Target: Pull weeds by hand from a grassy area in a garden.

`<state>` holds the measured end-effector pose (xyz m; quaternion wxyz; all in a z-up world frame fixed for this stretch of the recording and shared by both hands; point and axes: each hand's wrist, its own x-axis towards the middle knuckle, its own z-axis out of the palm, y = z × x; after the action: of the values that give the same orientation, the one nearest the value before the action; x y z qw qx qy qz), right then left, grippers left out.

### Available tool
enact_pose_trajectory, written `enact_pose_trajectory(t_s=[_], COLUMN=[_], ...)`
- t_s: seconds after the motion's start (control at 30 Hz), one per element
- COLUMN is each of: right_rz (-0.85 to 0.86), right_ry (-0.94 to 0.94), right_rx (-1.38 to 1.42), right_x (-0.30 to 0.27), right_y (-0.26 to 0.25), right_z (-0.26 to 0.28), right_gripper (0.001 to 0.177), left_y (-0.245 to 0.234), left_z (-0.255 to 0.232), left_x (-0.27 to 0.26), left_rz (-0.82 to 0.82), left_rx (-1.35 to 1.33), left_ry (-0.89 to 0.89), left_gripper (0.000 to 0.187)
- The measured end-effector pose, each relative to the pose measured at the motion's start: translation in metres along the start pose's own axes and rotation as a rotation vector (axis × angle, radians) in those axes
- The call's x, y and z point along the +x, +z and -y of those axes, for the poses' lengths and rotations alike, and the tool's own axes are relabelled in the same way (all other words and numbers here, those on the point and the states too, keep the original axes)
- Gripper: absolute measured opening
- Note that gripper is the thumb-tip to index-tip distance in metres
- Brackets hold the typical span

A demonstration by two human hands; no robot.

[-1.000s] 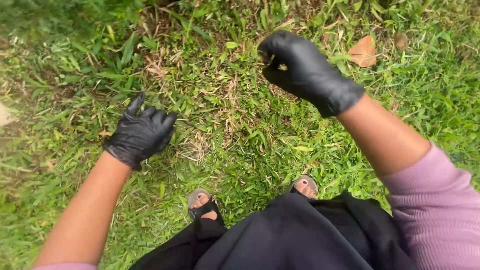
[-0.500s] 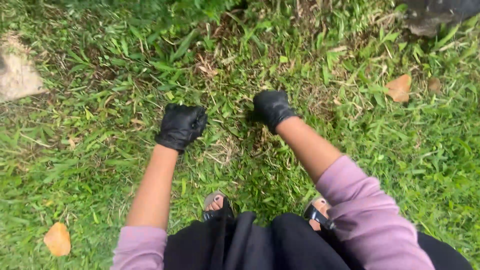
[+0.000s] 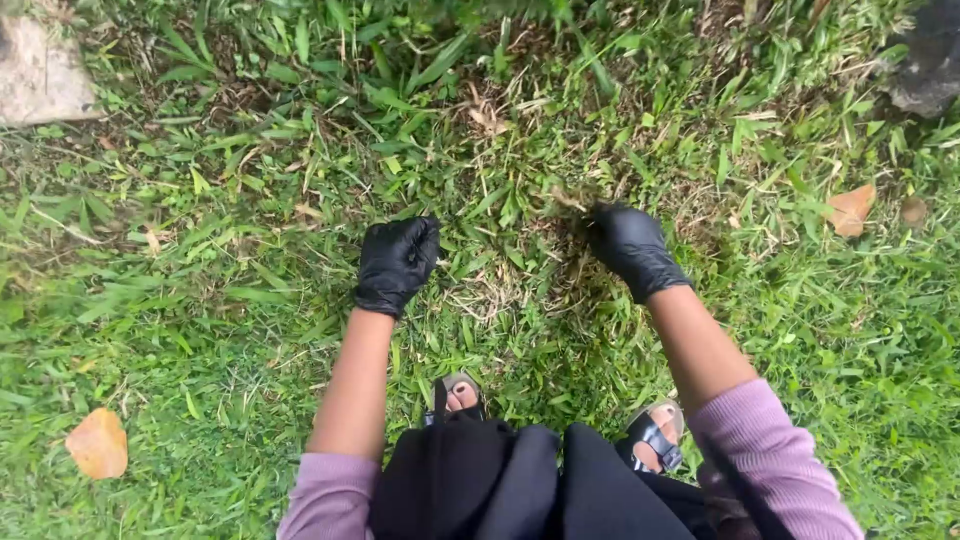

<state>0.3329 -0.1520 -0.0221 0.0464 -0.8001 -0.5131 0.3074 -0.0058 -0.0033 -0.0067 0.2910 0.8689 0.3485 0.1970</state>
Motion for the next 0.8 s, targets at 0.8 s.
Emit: enact_pose_trajectory(t_s=[0.8], right_rz=[-0.545], right_ry=[0.155], right_rx=[0.906], right_x=[-0.062], right_y=[0.079], right_z=[-0.013], right_gripper=[0.018], left_y=[-0.005], left_z=[-0.015], left_x=[-0.033], left_rz=[-0.130], left_rx=[-0.005], left_ry=[-0.014], left_gripper=[0.022])
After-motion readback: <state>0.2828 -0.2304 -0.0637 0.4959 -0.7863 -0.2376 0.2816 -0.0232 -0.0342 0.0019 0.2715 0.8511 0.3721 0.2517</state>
